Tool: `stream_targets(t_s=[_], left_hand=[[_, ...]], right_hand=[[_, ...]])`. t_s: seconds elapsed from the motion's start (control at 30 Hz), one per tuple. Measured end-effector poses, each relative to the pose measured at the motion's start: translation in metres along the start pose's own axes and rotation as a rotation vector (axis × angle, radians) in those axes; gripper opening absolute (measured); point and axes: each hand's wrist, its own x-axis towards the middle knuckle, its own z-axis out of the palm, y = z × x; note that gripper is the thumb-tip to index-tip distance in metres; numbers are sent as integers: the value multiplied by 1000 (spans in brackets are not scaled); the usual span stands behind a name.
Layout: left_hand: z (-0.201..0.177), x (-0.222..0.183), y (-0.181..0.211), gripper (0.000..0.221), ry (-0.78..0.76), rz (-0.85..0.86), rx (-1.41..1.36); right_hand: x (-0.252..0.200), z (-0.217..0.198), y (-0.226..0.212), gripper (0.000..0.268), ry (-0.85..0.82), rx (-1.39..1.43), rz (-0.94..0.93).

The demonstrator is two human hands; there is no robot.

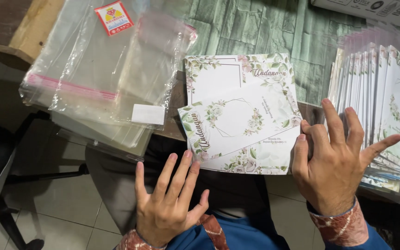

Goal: The person folds paper invitations and inserts them into clear plastic sleeves by hand.

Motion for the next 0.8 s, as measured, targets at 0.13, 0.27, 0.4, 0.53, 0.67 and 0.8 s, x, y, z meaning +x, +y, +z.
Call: stream_targets(t_s=[0.13, 0.27, 0.4, 0.53, 0.67, 0.8], left_hand=[[-4, -5, -3, 37, 102, -20, -77], [-21, 10, 4, 34, 279, -54, -144], [-25, 45, -6, 32, 32, 35, -297], [-5, 68, -18, 57, -168, 113, -287], [-5, 84, -22, 51, -116, 165, -292], [-4, 93, -20, 16, 101, 300, -100]], right_hand=[[-3, 3, 6, 15, -1, -21, -17], [-2, 3, 4, 22, -6, 11, -12], [-3, 3, 5, 26, 34, 68, -3], [-11, -5, 3, 20, 283, 289, 25], [-30, -31, -14, 9, 388, 443, -84], [-57, -33, -36, 11, 261, 875, 152]])
